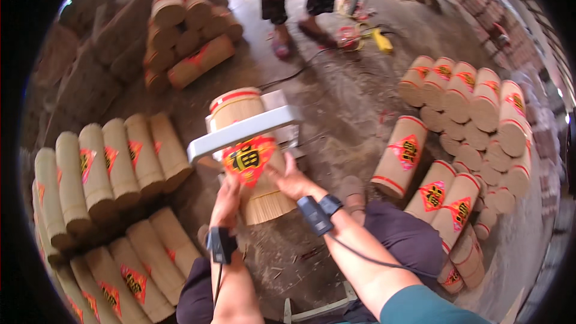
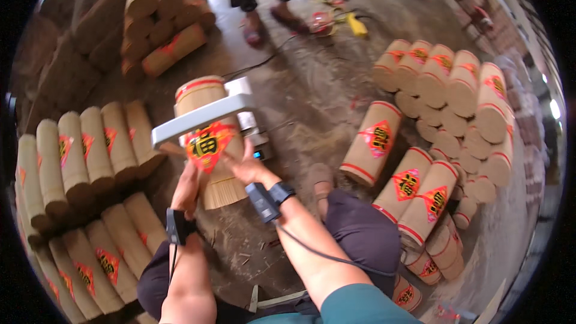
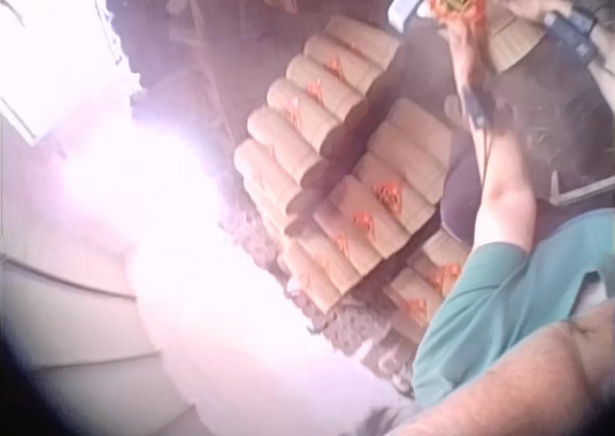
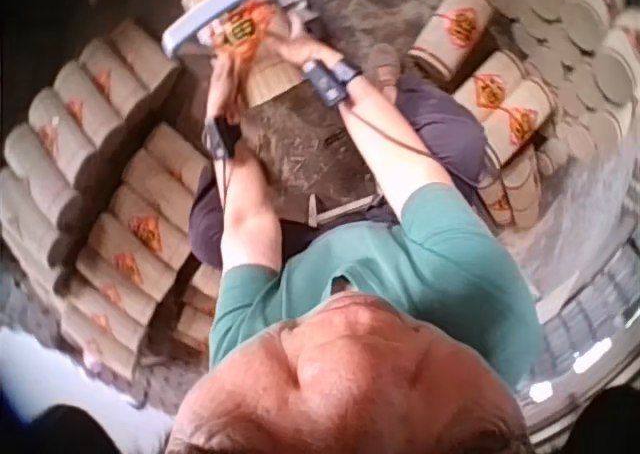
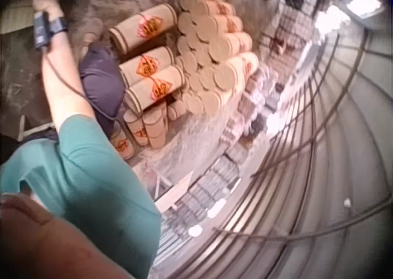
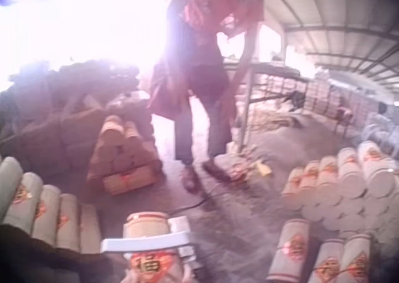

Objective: Packaging and heat-sealing bundles of wooden sticks with stickers and rubber bands in a factory setting.

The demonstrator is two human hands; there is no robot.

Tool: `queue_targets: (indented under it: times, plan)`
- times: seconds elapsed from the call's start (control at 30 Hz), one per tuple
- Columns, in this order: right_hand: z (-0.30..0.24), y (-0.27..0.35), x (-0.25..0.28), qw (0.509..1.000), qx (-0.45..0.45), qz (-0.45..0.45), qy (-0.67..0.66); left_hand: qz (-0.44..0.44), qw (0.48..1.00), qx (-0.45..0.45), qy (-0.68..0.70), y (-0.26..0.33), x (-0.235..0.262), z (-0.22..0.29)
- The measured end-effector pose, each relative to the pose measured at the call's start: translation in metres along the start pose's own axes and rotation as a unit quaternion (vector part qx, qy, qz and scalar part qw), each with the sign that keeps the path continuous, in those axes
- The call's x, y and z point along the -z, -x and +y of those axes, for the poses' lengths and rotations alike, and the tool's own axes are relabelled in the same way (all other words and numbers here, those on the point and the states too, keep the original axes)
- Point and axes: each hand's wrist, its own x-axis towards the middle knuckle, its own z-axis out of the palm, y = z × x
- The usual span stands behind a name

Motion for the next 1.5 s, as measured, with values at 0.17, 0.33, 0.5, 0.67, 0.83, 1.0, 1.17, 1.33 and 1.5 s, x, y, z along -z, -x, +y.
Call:
queue_targets:
  times: [0.17, 0.33, 0.5, 0.67, 0.83, 1.0, 1.17, 1.33, 1.5]
  plan:
    - [0.008, 0.016, 0.000, 0.996, 0.047, -0.065, 0.029, -0.057, 0.997, -0.048, 0.036, 0.025, 0.010, -0.025]
    - [-0.014, 0.027, -0.001, 0.998, 0.022, -0.055, -0.005, -0.029, 0.997, -0.037, 0.062, 0.010, 0.009, -0.028]
    - [-0.008, 0.002, 0.002, 0.995, 0.021, -0.043, -0.088, -0.056, 0.991, -0.050, 0.107, -0.006, 0.001, -0.022]
    - [-0.009, -0.004, -0.005, 0.977, 0.025, -0.075, -0.200, -0.047, 0.980, 0.000, 0.193, -0.017, 0.017, -0.036]
    - [-0.013, -0.002, -0.002, 0.974, 0.038, -0.079, -0.209, -0.054, 0.979, -0.009, 0.196, -0.015, 0.012, -0.032]
    - [-0.007, -0.006, -0.002, 0.974, 0.039, -0.083, -0.208, -0.041, 0.979, -0.014, 0.198, -0.020, 0.014, -0.040]
    - [-0.007, -0.006, -0.003, 0.972, 0.047, -0.079, -0.216, -0.028, 0.982, -0.019, 0.183, -0.019, 0.012, -0.037]
    - [-0.007, -0.005, -0.004, 0.973, 0.044, -0.071, -0.216, -0.043, 0.982, 0.012, 0.185, -0.019, 0.015, -0.038]
    - [-0.014, -0.001, -0.003, 0.973, 0.044, -0.081, -0.211, -0.036, 0.979, 0.006, 0.202, -0.017, 0.016, -0.040]
